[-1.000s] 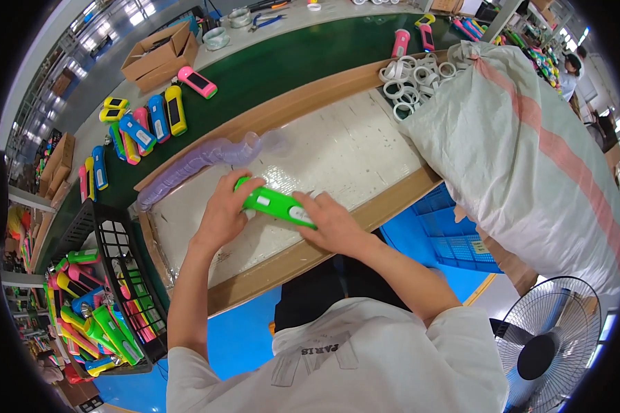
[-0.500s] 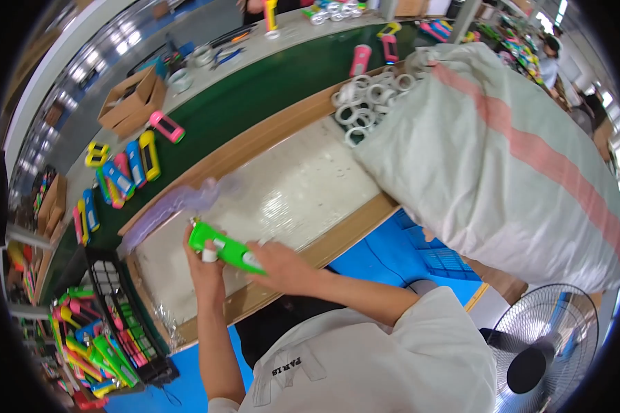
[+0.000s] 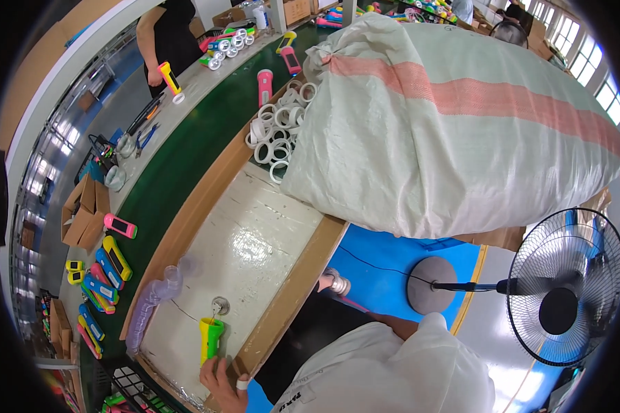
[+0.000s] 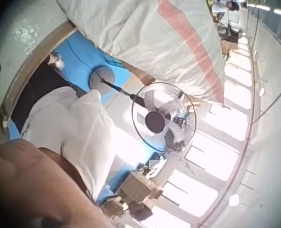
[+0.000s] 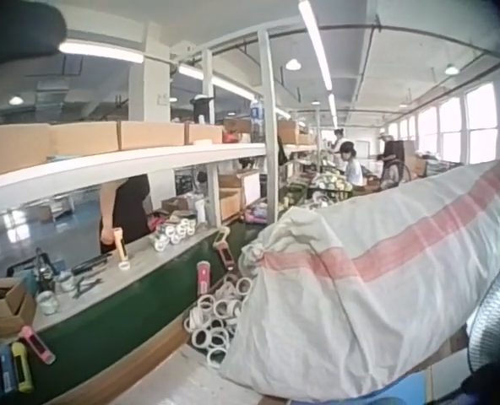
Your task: Assembling components of colorful plastic flashlights on a factory assembly line.
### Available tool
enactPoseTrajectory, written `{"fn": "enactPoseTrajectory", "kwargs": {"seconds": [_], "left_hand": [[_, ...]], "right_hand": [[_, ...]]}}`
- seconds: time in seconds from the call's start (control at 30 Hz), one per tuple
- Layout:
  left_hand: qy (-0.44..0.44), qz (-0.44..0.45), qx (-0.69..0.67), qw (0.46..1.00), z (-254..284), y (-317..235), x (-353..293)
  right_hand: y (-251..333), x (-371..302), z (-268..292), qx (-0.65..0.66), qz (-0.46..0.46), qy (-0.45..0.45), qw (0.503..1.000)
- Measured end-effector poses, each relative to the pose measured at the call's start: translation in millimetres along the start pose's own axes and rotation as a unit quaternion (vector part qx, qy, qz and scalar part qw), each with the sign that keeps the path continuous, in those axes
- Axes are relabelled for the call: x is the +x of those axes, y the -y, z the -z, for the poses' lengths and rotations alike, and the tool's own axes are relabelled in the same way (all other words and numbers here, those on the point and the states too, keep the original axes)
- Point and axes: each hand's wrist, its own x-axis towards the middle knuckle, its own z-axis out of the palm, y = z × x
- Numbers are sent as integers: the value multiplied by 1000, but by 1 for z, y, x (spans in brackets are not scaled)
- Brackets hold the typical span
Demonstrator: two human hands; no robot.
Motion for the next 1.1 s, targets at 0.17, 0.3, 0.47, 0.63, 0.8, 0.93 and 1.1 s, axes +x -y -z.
{"fn": "enactPoseTrajectory", "kwargs": {"seconds": [0.17,0.3,0.47,0.63,0.8,0.93,1.1], "left_hand": [[52,-75,125,988,1,-15,-5],[29,-84,104,991,-12,-1,-26],[85,-37,98,991,14,-30,-9],[0,20,71,997,4,-28,-9],[-180,128,-26,975,20,-6,5],[-115,140,44,982,22,3,66],[-13,124,42,991,12,4,87]], "right_hand": [[21,67,-16,7,-3,24,1000],[61,96,-10,13,21,47,999],[43,119,0,-12,46,73,996],[21,135,-2,-71,51,126,988],[170,40,88,-411,191,236,859],[337,-79,105,-220,364,452,784],[431,-79,32,-72,488,134,860]]}}
